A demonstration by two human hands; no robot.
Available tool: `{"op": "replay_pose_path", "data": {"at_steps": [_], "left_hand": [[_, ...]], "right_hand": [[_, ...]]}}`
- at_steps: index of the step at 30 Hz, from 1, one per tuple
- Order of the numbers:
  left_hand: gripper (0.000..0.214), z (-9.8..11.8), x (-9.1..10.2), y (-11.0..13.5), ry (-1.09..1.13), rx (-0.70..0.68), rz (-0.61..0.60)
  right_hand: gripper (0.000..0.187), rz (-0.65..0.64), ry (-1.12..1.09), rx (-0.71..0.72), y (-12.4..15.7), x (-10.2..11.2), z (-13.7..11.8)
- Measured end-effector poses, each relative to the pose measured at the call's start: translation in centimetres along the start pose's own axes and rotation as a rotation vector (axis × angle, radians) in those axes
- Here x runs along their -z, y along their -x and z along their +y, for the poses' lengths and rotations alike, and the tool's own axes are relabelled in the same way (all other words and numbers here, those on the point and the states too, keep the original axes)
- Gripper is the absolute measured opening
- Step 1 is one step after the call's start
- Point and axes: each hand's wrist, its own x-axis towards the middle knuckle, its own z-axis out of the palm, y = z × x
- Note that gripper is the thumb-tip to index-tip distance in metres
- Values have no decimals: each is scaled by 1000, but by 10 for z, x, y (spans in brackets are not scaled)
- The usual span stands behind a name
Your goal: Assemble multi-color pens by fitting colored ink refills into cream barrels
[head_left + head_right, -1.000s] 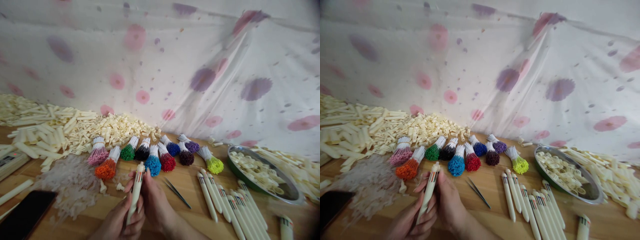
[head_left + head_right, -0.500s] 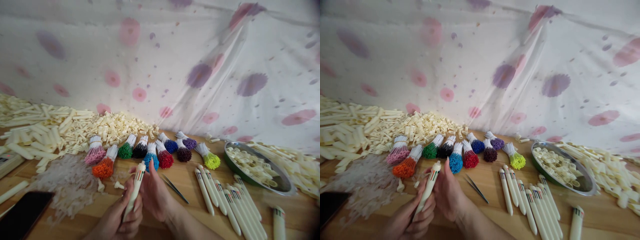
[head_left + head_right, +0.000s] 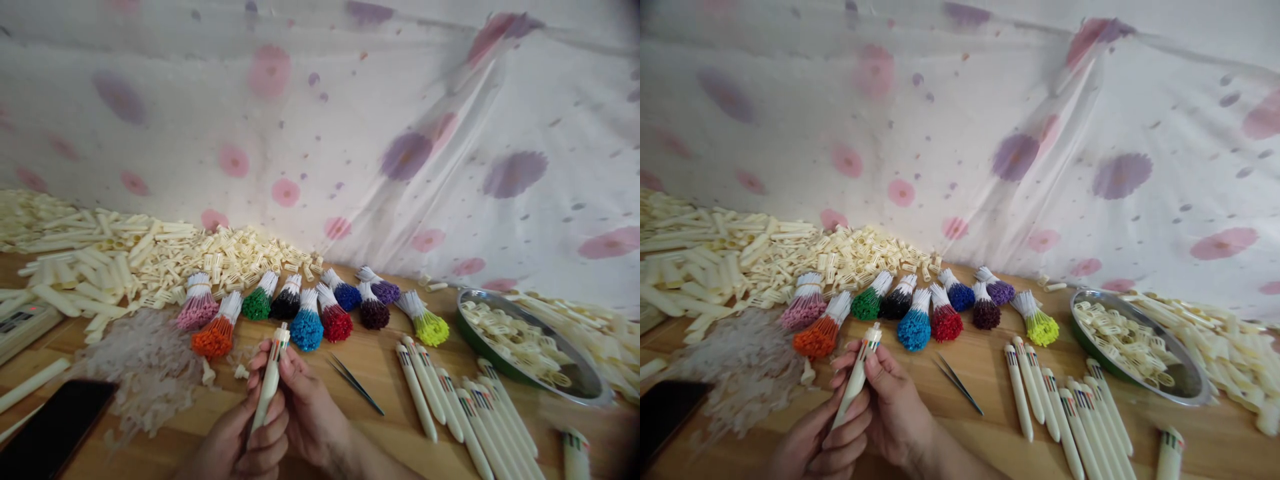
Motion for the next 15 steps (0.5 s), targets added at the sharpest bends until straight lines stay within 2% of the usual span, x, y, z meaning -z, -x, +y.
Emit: {"op": "replay_pose_path", "data": {"at_steps": [7, 11, 15], "left_hand": [[34, -2, -3, 0, -57, 40, 48], [36, -1, -2, -2, -93, 53, 59], [31, 2, -3, -3, -1, 39, -38]], "right_hand": [[62, -29, 63, -104, -5, 0, -18], [58, -27, 126, -121, -7, -2, -25], [52, 75, 142, -25, -6, -2, -14]]}}
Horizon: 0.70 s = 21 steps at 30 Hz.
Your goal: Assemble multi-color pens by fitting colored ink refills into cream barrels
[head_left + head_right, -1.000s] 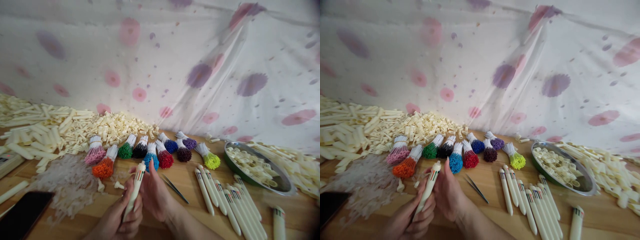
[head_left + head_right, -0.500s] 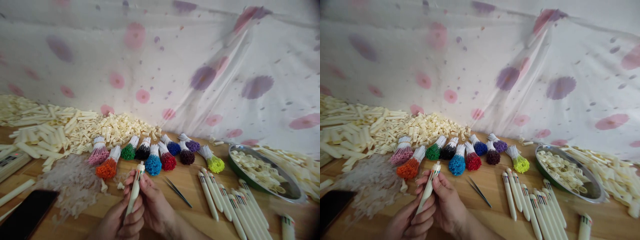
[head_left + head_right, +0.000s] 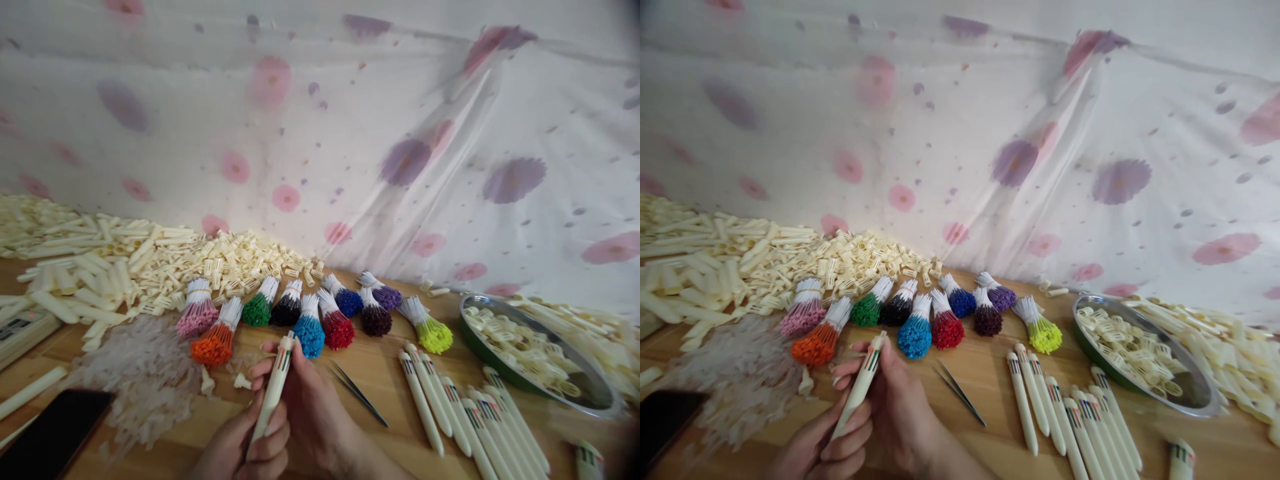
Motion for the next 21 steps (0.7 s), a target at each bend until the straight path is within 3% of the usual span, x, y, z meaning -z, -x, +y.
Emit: {"op": "replay_pose_path", "data": {"at_steps": [5, 9, 14, 17, 21], "left_hand": [[31, -1, -2, -2, 22, -24, -30], [35, -2, -4, -2, 15, -30, -38], [34, 1, -5, -1, -29, -12, -16], [35, 0, -3, -2, -72, 6, 4], [38, -6, 0, -3, -119, 23, 18]], "right_hand": [[44, 151, 72, 80, 2, -2, 15], [43, 175, 95, 114, 3, -2, 19], [57, 86, 52, 76, 4, -3, 12], [66, -22, -33, -25, 2, -2, 0], [49, -108, -75, -156, -1, 2, -11]]}}
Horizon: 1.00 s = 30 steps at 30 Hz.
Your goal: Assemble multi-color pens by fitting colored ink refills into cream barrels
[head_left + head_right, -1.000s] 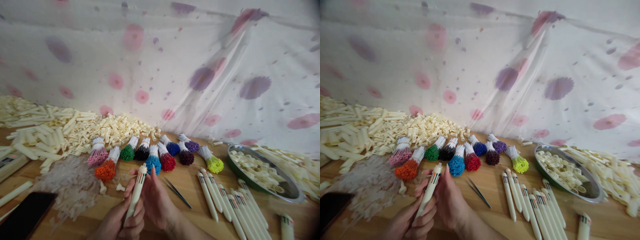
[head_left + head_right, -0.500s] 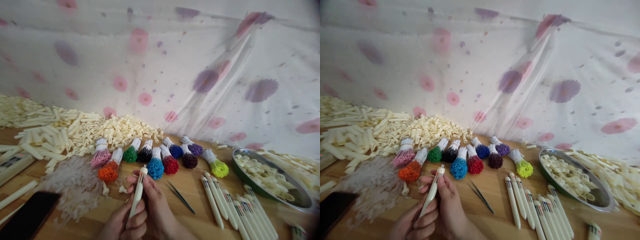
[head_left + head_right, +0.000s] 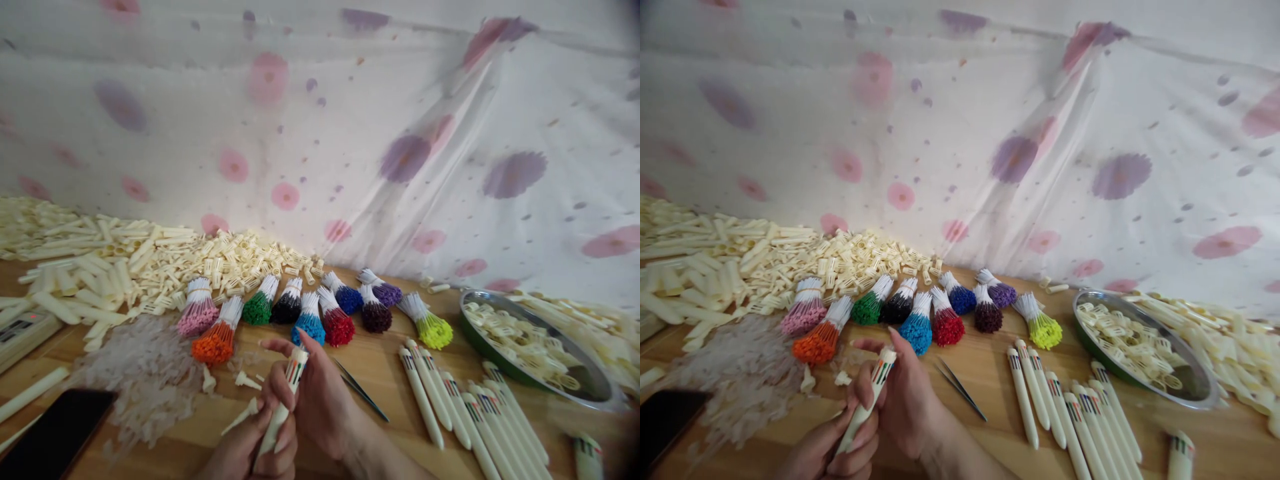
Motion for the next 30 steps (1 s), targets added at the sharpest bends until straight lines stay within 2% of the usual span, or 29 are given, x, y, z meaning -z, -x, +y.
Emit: {"op": "replay_pose_path", "data": {"at_steps": [3, 8, 11, 14, 18, 22, 26, 27, 30], "left_hand": [[40, -1, 0, 0, -5, 6, 14], [36, 7, -2, 4, 31, 21, 47], [35, 11, -1, 8, 52, 32, 59], [37, 13, 0, 12, 52, 42, 86], [41, 15, -1, 12, 9, 60, 134], [44, 18, 0, 12, -58, 126, 210], [42, 24, -1, 14, -160, 247, 352], [42, 25, -3, 15, -178, 258, 375], [41, 28, -12, 18, -296, 234, 459]], "right_hand": [[38, -16, 19, 14, 0, 1, 0], [64, 4, 59, -6, 0, -1, 1], [55, 36, 172, 124, -1, 3, -7], [43, 133, 383, 310, -2, 10, -18], [33, 197, 776, 405, 2, 16, -34], [21, 165, 1056, 411, 10, 16, -50], [29, 63, 1583, 376, 15, 21, -58], [32, 59, 1643, 365, 16, 22, -58], [38, 94, 1639, 337, 13, 24, -51]]}}
